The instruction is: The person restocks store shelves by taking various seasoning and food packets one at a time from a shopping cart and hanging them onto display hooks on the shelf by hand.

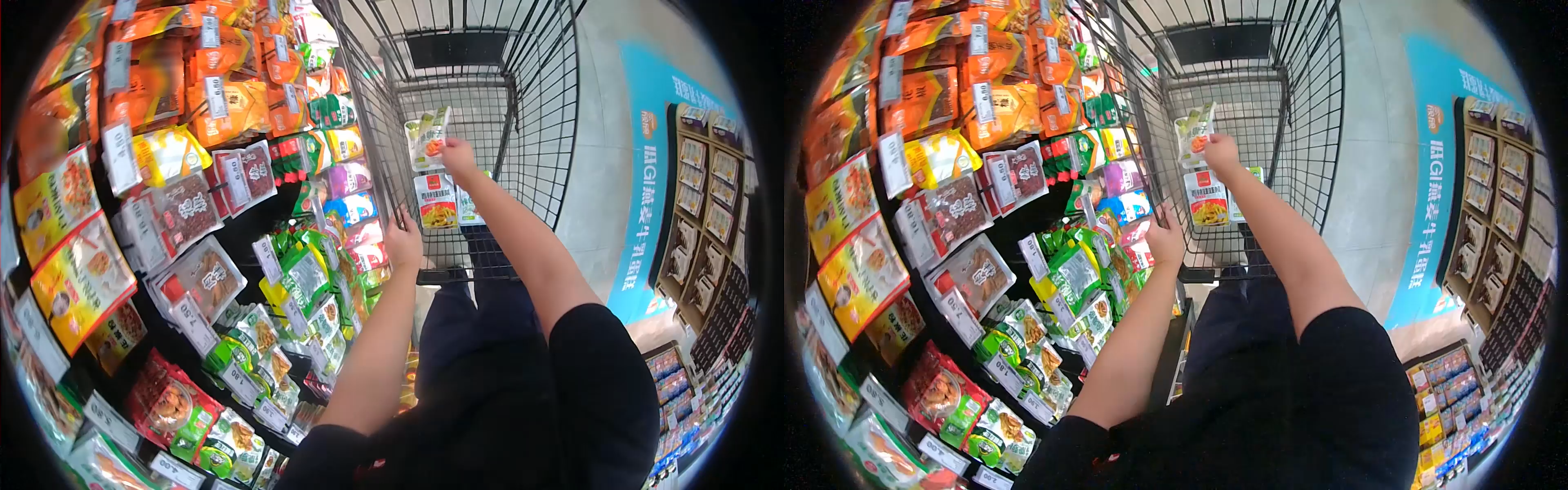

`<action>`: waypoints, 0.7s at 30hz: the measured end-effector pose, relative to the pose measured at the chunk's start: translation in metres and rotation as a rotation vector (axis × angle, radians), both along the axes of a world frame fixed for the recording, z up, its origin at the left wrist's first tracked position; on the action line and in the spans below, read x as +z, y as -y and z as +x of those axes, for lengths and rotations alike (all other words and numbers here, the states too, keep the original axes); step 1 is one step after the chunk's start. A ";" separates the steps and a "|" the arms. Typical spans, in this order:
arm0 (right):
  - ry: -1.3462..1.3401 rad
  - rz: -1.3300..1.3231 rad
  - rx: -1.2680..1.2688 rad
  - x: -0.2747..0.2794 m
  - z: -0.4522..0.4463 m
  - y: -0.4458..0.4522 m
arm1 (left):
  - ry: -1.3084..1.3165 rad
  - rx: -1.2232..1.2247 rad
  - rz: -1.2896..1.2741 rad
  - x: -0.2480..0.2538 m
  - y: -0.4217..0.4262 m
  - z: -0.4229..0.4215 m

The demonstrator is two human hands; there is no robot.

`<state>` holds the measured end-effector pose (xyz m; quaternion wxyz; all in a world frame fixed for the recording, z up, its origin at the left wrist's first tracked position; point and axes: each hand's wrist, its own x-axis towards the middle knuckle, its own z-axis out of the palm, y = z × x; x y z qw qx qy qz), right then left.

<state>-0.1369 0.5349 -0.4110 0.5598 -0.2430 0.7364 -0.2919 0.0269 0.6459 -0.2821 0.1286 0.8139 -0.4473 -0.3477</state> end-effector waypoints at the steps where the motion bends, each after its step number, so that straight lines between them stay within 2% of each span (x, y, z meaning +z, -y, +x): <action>1: 0.050 -0.036 -0.033 0.023 -0.007 -0.006 | -0.009 0.001 -0.026 0.003 0.003 -0.001; 3: 0.250 -0.125 -0.112 0.090 -0.025 -0.023 | 0.033 -0.082 -0.112 0.009 0.005 -0.002; 4: 0.310 -0.129 -0.107 0.129 -0.034 -0.036 | -0.184 0.000 -0.032 -0.006 0.004 0.006; 5: 0.369 -0.136 -0.100 0.170 -0.044 -0.048 | -0.191 0.001 -0.062 -0.012 -0.001 0.009; 7: 0.426 -0.231 -0.023 0.245 -0.058 -0.077 | -0.028 -0.118 -0.240 -0.010 -0.007 0.010; 8: 0.478 -0.245 0.005 0.286 -0.060 -0.091 | -0.065 -0.098 -0.074 0.018 -0.007 0.011; 9: 0.530 -0.262 0.031 0.317 -0.059 -0.106 | -0.049 -0.110 -0.173 0.020 -0.012 0.016; 11: 0.566 -0.328 0.116 0.342 -0.060 -0.137 | -0.265 -0.180 -0.388 0.074 -0.019 0.022; 13: 0.617 -0.373 0.219 0.365 -0.047 -0.155 | -1.126 0.141 -0.135 0.166 -0.028 0.025; 14: 0.693 -0.396 0.246 0.380 -0.034 -0.160 | -1.471 0.124 -0.175 0.188 -0.038 0.032; 15: 0.775 -0.409 0.286 0.392 -0.019 -0.163 | -1.647 0.137 -0.262 0.226 -0.052 0.041; 17: 0.821 -0.440 0.398 0.402 0.008 -0.161 | -1.566 0.254 -0.351 0.269 -0.073 0.063; 19: 0.739 -0.556 0.645 0.420 0.037 -0.156 | -1.318 0.212 -0.505 0.311 -0.091 0.084; 20: 0.785 -0.551 0.611 0.432 0.054 -0.158 | -1.184 0.252 -0.512 0.333 -0.097 0.092; 21: 0.789 -0.561 0.640 0.439 0.068 -0.160 | -1.180 0.260 -0.543 0.347 -0.105 0.100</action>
